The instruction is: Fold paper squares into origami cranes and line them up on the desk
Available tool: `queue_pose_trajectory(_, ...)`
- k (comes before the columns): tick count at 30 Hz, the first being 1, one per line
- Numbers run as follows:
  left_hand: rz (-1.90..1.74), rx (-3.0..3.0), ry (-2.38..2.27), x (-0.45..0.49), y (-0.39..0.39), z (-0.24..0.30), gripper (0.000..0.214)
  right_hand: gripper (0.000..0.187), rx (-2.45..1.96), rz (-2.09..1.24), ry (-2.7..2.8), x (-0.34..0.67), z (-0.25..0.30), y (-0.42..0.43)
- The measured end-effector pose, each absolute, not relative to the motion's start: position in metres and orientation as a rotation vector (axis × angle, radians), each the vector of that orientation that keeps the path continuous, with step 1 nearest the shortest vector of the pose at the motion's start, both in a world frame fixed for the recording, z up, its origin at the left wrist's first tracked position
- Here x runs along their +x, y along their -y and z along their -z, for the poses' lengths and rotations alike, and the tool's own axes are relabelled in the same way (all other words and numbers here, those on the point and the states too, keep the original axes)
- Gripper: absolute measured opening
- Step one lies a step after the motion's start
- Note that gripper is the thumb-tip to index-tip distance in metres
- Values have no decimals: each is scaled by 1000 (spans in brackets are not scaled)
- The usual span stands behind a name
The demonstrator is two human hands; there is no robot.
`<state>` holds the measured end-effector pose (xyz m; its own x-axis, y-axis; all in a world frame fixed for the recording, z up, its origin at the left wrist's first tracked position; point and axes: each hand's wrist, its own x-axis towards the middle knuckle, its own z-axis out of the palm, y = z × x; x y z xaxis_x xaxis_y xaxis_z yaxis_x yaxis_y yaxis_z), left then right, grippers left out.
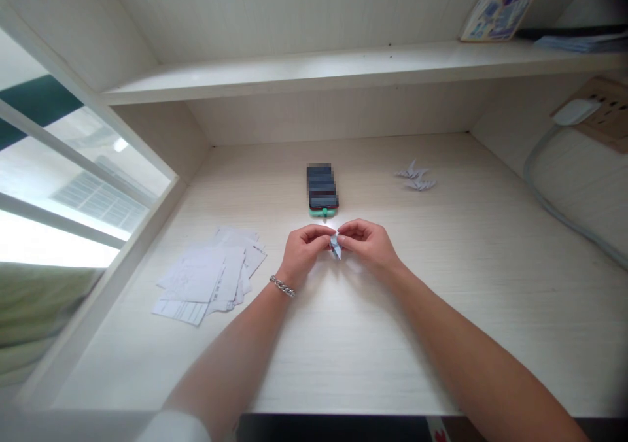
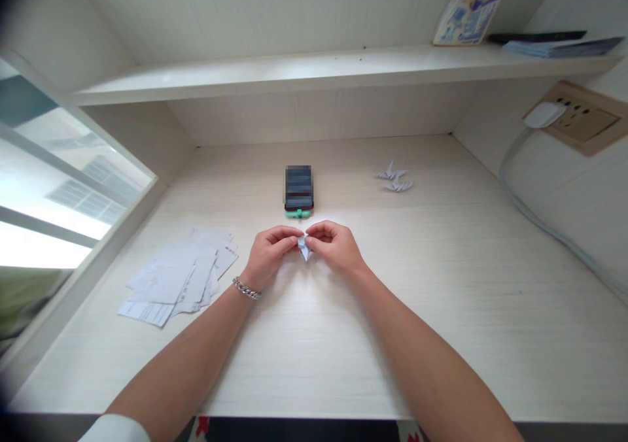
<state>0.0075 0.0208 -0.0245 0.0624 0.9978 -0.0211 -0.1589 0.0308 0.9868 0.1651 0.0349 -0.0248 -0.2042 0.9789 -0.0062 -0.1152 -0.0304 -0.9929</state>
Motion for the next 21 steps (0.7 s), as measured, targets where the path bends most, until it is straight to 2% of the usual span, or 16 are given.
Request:
queue_pose_trajectory(6, -1291, 1129, -1095, 8, -22, 27, 27, 24, -1021, -1282, 1404, 166, 27, -35)
queue_pose_trajectory(13, -1295, 1154, -1088, 7, -23, 26, 28, 19, -1012, -1288, 1430, 167, 26, -35)
queue_pose_trajectory(21, -1287, 1110, -1096, 6, -23, 22, 30, 22, -991, -1346, 1398, 166, 26, -38)
